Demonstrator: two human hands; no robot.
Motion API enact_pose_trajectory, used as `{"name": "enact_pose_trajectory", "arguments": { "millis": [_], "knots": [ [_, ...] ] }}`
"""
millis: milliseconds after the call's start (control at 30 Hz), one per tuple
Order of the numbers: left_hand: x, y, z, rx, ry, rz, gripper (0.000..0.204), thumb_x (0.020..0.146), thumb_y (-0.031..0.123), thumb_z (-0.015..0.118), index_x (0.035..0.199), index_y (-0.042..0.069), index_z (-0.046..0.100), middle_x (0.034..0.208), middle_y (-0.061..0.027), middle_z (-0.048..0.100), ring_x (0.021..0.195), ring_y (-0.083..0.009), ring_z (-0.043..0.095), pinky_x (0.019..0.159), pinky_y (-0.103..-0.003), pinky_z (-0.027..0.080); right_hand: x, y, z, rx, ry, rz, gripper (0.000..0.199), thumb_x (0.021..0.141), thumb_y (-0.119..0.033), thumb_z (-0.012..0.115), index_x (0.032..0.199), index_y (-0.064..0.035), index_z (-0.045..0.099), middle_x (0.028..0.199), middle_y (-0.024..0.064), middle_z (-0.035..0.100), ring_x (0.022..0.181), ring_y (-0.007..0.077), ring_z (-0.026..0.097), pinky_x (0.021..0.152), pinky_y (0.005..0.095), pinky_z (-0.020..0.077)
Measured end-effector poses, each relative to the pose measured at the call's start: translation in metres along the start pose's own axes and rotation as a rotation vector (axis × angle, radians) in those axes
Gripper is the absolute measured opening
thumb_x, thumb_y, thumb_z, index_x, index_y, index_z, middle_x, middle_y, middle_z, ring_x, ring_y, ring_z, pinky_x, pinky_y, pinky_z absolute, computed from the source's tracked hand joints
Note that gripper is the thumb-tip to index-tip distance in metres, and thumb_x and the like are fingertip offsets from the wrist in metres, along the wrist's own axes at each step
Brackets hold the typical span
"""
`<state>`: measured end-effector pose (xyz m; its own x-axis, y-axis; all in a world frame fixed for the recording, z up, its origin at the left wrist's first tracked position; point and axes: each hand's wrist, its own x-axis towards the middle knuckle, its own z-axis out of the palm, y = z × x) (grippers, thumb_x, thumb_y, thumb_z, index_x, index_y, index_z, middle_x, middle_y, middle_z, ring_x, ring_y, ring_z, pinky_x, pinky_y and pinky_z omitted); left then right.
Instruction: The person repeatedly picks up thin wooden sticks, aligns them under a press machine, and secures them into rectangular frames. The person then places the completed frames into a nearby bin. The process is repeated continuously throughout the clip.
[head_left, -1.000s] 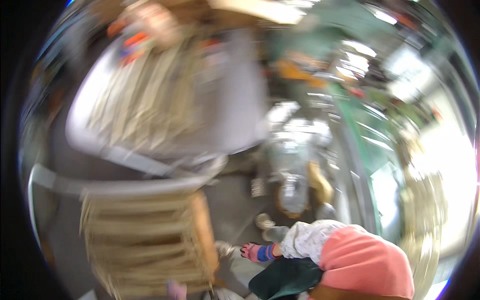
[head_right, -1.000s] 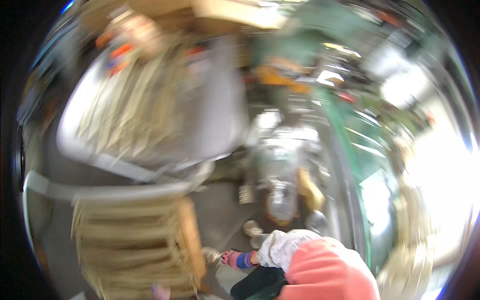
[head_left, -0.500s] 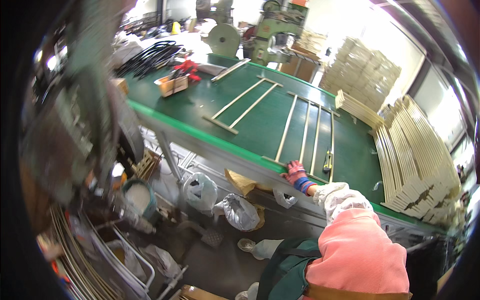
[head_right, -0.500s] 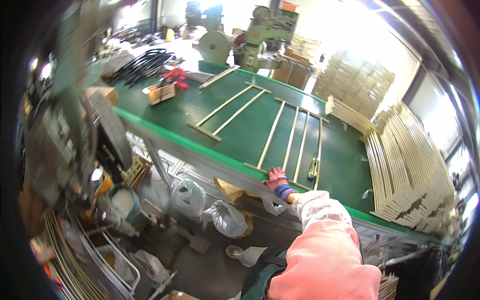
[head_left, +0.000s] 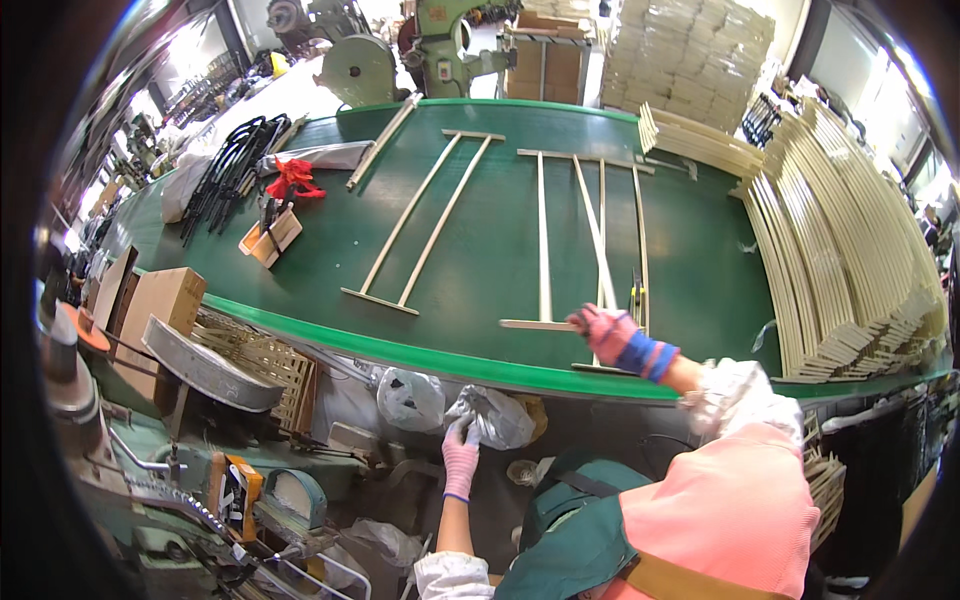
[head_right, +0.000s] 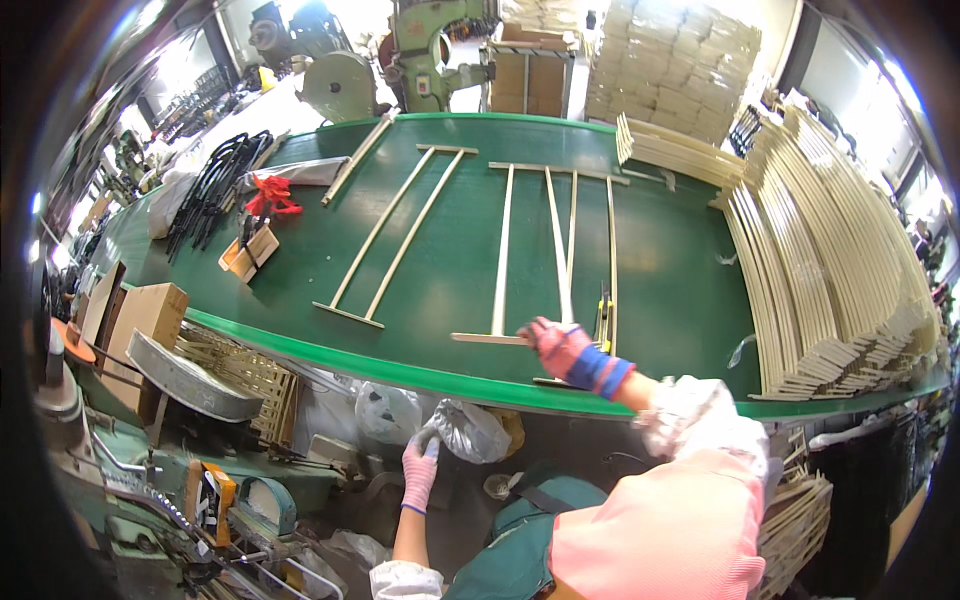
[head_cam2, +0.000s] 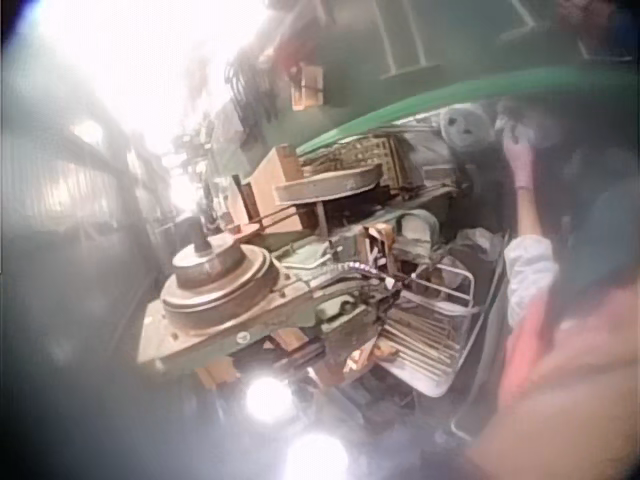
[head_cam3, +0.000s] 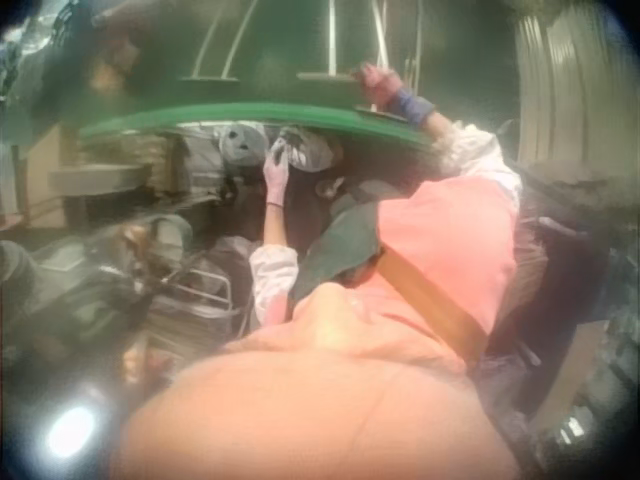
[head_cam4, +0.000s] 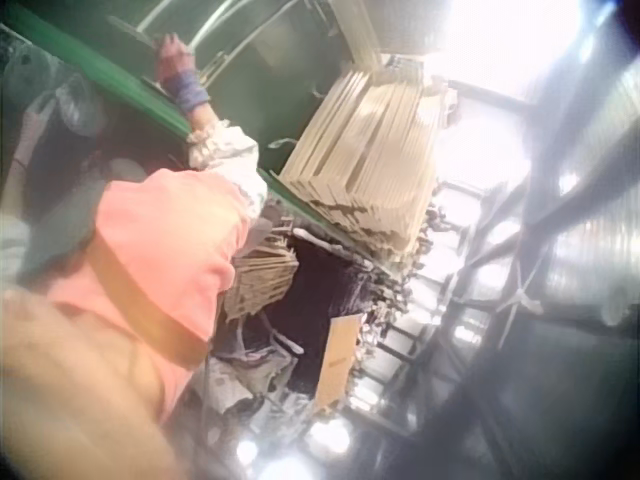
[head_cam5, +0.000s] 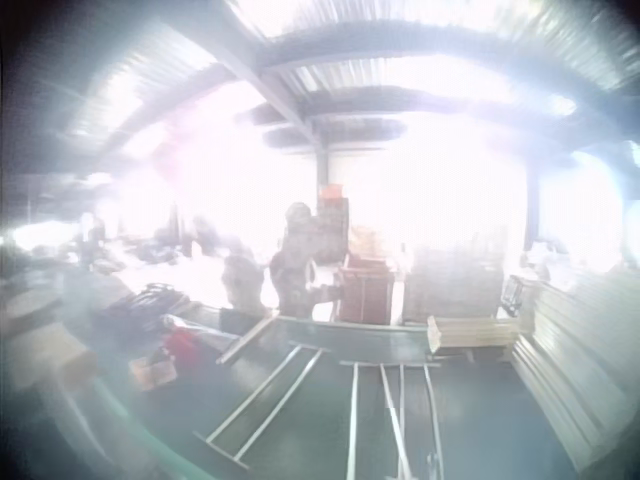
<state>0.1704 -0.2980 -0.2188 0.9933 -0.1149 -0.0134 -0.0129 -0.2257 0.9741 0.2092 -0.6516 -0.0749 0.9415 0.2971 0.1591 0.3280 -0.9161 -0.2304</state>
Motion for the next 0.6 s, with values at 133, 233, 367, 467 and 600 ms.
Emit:
{"name": "enact_pose_trajectory", "arguments": {
  "millis": [133, 233, 367, 467, 600],
  "knots": [
    [0.002, 0.009, 0.032, -0.051, -0.09, -0.21, 0.023, 0.083, 0.008, 0.06, 0.104, -0.001, 0.062, 0.098, -0.0137, 0.064, 0.091, -0.0174, 0.06, 0.085, -0.029, 0.045, -0.065, 0.04, 0.024, -0.35, -0.103, -0.039, 0.018, 0.079, -0.019, 0.052, 0.092, -0.0067, 0.058, 0.092, 0.0083, 0.055, 0.097, 0.0266, 0.053, 0.081, 0.0356, 0.0467],
    [-0.01, 0.003, 0.046, 0.017, -0.187, -0.293, 0.026, 0.083, 0.014, 0.062, 0.103, -0.001, 0.063, 0.091, -0.0117, 0.066, 0.081, -0.0156, 0.061, 0.078, -0.028, 0.047, -0.087, 0.056, 0.065, -0.481, -0.407, 0.253, 0.015, 0.076, -0.025, 0.055, 0.081, -0.0129, 0.063, 0.095, 0.0039, 0.057, 0.101, 0.0255, 0.051, 0.085, 0.0418, 0.0437],
    [-0.02, 0.001, 0.048, 0.059, -0.252, -0.278, 0.024, 0.083, 0.015, 0.061, 0.101, 0.0, 0.065, 0.09, -0.011, 0.067, 0.08, -0.0152, 0.06, 0.077, -0.028, 0.047, -0.086, 0.053, 0.068, -0.508, -0.279, 0.151, 0.015, 0.064, -0.018, 0.061, 0.078, -0.0128, 0.062, 0.088, 0.0039, 0.058, 0.099, 0.0243, 0.052, 0.083, 0.0399, 0.0418],
    [-0.022, 0.005, 0.035, 0.094, -0.299, -0.223, 0.024, 0.083, 0.015, 0.061, 0.101, 0.0, 0.064, 0.091, -0.0112, 0.067, 0.085, -0.0154, 0.061, 0.08, -0.028, 0.047, -0.06, 0.032, 0.021, -0.523, -0.269, 0.047, 0.02, 0.073, -0.018, 0.053, 0.089, -0.0062, 0.056, 0.086, 0.0088, 0.056, 0.087, 0.024, 0.053, 0.073, 0.0331, 0.0448],
    [-0.015, 0.012, 0.015, 0.032, -0.19, -0.285, 0.02, 0.085, 0.008, 0.058, 0.101, 0.0, 0.064, 0.088, -0.0059, 0.065, 0.08, -0.01, 0.056, 0.075, -0.026, 0.046, 0.007, 0.003, -0.081, -0.556, 0.026, 0.027, 0.018, 0.078, -0.015, 0.047, 0.089, -0.0014, 0.051, 0.08, 0.0117, 0.055, 0.074, 0.0228, 0.055, 0.064, 0.0318, 0.0454]
  ]
}}
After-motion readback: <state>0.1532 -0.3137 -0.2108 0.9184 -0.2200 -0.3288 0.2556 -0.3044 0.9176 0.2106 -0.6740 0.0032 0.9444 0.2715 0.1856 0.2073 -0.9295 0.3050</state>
